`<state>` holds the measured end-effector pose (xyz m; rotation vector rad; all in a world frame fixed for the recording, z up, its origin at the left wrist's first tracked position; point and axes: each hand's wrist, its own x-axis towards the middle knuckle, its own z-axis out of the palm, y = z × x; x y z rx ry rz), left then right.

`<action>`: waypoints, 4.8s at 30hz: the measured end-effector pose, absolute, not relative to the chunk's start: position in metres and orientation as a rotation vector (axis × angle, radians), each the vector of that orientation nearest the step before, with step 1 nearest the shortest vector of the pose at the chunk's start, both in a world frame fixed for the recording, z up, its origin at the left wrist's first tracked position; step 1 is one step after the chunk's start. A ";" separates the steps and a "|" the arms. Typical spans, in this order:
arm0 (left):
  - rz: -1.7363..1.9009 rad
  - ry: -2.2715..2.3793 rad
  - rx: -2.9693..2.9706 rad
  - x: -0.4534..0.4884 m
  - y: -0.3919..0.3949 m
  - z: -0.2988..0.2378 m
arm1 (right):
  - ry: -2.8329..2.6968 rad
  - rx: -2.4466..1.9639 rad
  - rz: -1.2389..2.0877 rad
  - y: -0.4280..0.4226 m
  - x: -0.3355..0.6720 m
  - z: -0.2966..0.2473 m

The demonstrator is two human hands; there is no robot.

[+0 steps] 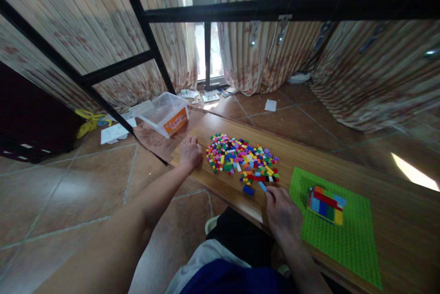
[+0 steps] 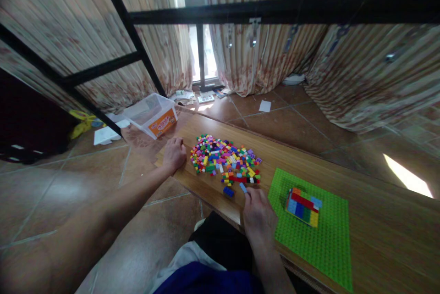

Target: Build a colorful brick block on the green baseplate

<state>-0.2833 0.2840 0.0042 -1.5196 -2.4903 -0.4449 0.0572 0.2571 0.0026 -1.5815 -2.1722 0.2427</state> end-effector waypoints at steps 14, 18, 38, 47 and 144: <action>-0.497 -2.487 -1.523 -0.283 0.284 0.004 | -2.078 -1.344 0.367 0.291 0.036 0.008; -0.465 -2.494 -1.515 -0.281 0.283 0.006 | -2.023 -1.510 0.268 0.318 0.041 0.016; -0.457 -2.481 -1.516 -0.284 0.283 0.007 | -2.125 -1.726 0.304 0.363 0.045 0.015; -0.417 -2.469 -1.522 -0.286 0.284 0.011 | -2.038 -1.659 0.361 0.353 0.039 0.024; -0.299 -2.482 -1.521 -0.289 0.287 0.010 | -1.014 -1.656 0.839 0.320 0.187 -0.004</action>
